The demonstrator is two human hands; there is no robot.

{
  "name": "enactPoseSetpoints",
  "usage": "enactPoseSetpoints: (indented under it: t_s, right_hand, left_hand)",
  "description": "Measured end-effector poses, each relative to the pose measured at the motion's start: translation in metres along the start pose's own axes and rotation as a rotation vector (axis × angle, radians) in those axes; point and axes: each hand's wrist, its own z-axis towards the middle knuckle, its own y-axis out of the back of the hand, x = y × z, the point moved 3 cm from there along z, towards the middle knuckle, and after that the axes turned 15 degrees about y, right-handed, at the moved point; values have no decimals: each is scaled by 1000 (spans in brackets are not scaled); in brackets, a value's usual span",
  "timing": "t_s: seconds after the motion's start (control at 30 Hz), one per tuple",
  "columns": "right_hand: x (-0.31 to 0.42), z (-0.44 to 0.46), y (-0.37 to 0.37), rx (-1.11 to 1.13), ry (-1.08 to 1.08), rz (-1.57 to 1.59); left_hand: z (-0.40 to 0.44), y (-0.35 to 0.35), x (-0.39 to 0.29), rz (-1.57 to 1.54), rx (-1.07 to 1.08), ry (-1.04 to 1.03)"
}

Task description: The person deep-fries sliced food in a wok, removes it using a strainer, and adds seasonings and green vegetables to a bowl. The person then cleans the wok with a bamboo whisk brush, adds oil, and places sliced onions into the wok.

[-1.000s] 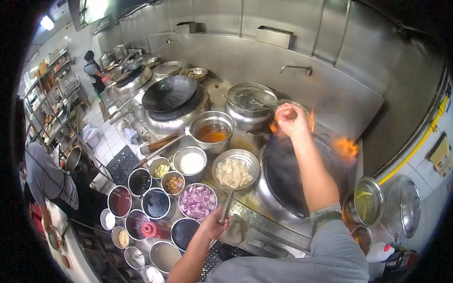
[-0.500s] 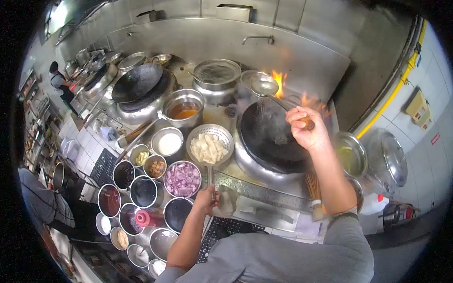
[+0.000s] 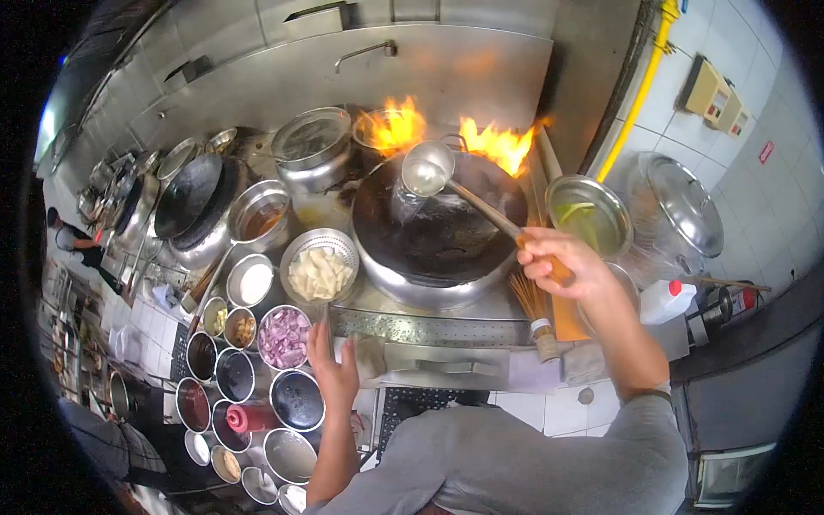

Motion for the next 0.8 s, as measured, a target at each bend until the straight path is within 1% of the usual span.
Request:
enactPoseSetpoints:
  t_s: [0.03, 0.1, 0.23, 0.3, 0.33, 0.37, 0.4, 0.43, 0.5, 0.6, 0.67, 0.7, 0.8]
  right_hand:
    - [6, -14, 8, -17, -2, -63]
    - [19, -41, 23, -80, -9, -192]
    - [32, -88, 68, -52, 30, -418]
    - [37, -105, 93, -102, 85, -804]
    - [40, -111, 102, -127, 110, -998]
    - [45, -118, 102, -178, 147, -1126]
    - [44, -121, 121, -149, 359, -1379]
    - [39, -121, 153, -118, 591, -1627]
    - [39, -125, 168, -264, 484, -1713]
    - [32, -121, 206, -361, 282, -1726]
    - [26, -117, 226, -355, 352, -1814]
    - [22, -116, 232, -363, 384, -1854]
    - [25, -112, 210, -366, 517, -2022]
  left_hand:
    - [-2, -7, -20, 11, -6, -35]
    - [-1, -29, -54, 17, 63, -161]
    - [8, -79, -109, 66, 133, -385]
    - [15, -96, -139, 65, 151, -499]
    - [16, -108, -138, 108, 202, -486]
    - [18, -124, -130, 152, 253, -472]
    - [18, -136, -125, 195, 303, -456]
    - [13, -139, -126, 134, 270, -506]
    - [3, -141, -142, 138, 277, -480]
    - [-9, -151, -146, 143, 239, -479]
    - [-7, -156, -148, 159, 225, -477]
    - [-8, -154, -150, 199, 252, -447]
    - [-12, -158, -154, 241, 223, -467]
